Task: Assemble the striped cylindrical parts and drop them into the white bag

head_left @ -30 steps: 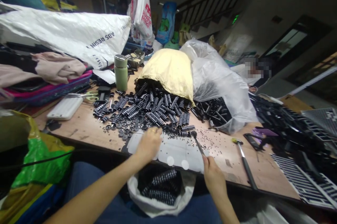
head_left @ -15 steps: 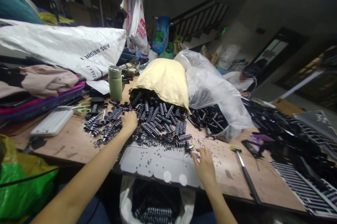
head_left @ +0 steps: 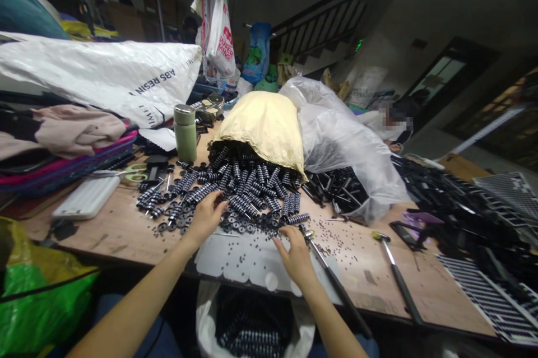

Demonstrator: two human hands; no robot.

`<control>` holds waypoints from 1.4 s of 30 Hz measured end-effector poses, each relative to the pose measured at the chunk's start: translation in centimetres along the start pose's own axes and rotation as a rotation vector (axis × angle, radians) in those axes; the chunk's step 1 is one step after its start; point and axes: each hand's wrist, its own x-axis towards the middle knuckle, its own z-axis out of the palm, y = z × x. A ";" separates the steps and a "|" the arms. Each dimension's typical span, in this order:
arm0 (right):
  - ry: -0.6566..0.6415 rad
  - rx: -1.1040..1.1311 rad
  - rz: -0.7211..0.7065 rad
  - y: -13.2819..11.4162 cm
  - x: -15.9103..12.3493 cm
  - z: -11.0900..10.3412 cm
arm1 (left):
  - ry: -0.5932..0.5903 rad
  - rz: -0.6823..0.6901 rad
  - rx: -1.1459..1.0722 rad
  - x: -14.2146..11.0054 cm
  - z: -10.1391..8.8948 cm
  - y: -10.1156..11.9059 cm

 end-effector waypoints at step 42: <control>0.043 0.668 0.423 -2.4 1.3 2.4 | -0.358 0.075 -0.054 -9.0 3.3 5.7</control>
